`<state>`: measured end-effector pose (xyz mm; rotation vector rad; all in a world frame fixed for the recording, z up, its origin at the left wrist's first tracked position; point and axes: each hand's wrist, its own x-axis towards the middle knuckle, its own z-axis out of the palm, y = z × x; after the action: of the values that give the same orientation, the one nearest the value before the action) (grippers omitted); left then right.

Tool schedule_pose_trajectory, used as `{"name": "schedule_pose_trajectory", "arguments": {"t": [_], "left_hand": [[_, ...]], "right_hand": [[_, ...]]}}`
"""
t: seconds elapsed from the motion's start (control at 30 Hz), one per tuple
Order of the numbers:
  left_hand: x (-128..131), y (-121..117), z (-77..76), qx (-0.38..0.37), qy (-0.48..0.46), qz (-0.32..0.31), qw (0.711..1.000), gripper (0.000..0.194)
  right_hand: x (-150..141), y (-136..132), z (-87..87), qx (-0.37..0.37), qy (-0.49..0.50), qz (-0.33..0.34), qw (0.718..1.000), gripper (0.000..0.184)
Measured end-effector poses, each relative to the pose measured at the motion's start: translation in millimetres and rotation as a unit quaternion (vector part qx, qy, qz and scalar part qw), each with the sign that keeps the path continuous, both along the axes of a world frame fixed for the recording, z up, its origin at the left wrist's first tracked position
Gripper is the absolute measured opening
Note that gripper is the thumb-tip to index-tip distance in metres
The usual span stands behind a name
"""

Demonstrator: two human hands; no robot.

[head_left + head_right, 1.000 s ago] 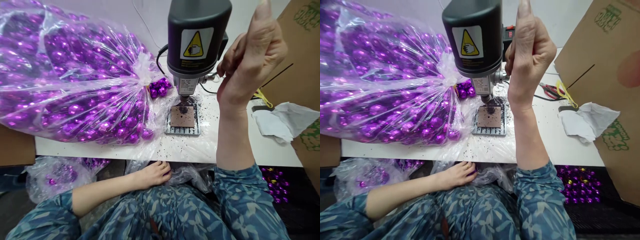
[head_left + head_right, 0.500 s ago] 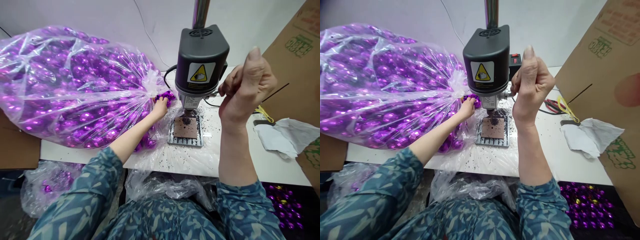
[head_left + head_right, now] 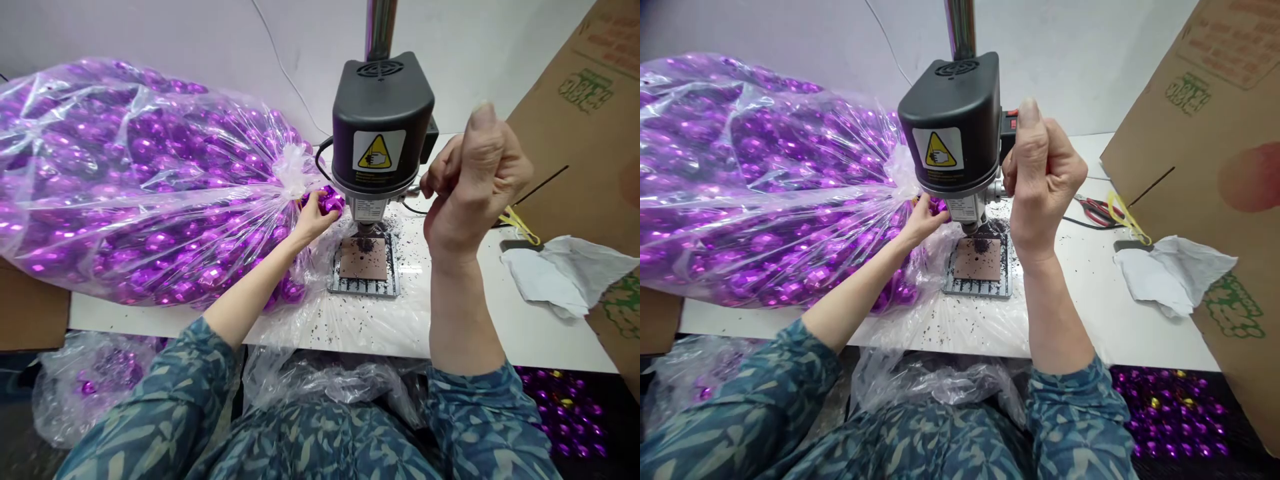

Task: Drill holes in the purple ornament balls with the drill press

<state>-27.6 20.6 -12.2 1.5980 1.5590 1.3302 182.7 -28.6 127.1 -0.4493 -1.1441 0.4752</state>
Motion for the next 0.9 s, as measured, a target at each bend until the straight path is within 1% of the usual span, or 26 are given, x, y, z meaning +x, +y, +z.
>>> {"name": "schedule_pose_trajectory", "arguments": {"t": [0.07, 0.13, 0.2, 0.27, 0.37, 0.47, 0.57, 0.67, 0.73, 0.83, 0.9], "left_hand": [[0, -38, 13.6, -0.048, -0.098, -0.062, 0.992, 0.042], [2, -73, 19.7, -0.095, -0.167, -0.131, 0.973, 0.037], [6, -99, 15.4, -0.126, -0.201, -0.184, 0.954, 0.036], [11, -111, 2.2, -0.137, -0.209, -0.198, 0.948, 0.042], [17, -110, -22.2, -0.132, -0.206, -0.173, 0.954, 0.045], [21, -100, -37.1, -0.122, -0.193, -0.160, 0.960, 0.043], [25, -91, -40.4, -0.111, -0.164, -0.168, 0.966, 0.047], [30, -86, -39.2, -0.102, -0.133, -0.165, 0.972, 0.050], [34, -84, -38.3, -0.098, -0.115, -0.164, 0.975, 0.052], [41, -82, -37.8, -0.082, -0.073, -0.151, 0.982, 0.051], [45, -81, -38.5, -0.063, -0.033, -0.133, 0.989, 0.050]], "right_hand": [[0, 2, -1.8, -0.010, -0.008, -0.016, 1.000, 0.061], [-1, 5, -3.5, -0.016, -0.015, -0.033, 0.999, 0.063], [-1, 7, -4.5, -0.020, -0.017, -0.042, 0.999, 0.064], [-2, 8, -4.7, -0.019, -0.010, -0.037, 0.999, 0.064], [-4, 10, -5.2, -0.017, -0.008, -0.036, 0.999, 0.065], [-5, 11, -6.7, -0.023, -0.016, -0.052, 0.998, 0.066], [-4, 12, -7.6, -0.012, -0.009, -0.037, 0.999, 0.065], [-4, 10, -7.1, 0.007, 0.003, -0.013, 1.000, 0.064], [-3, 8, -6.4, 0.009, 0.000, -0.010, 1.000, 0.063], [-2, 7, -5.9, 0.003, -0.011, -0.017, 1.000, 0.063], [-2, 6, -5.9, 0.008, -0.008, -0.010, 1.000, 0.064]]}}
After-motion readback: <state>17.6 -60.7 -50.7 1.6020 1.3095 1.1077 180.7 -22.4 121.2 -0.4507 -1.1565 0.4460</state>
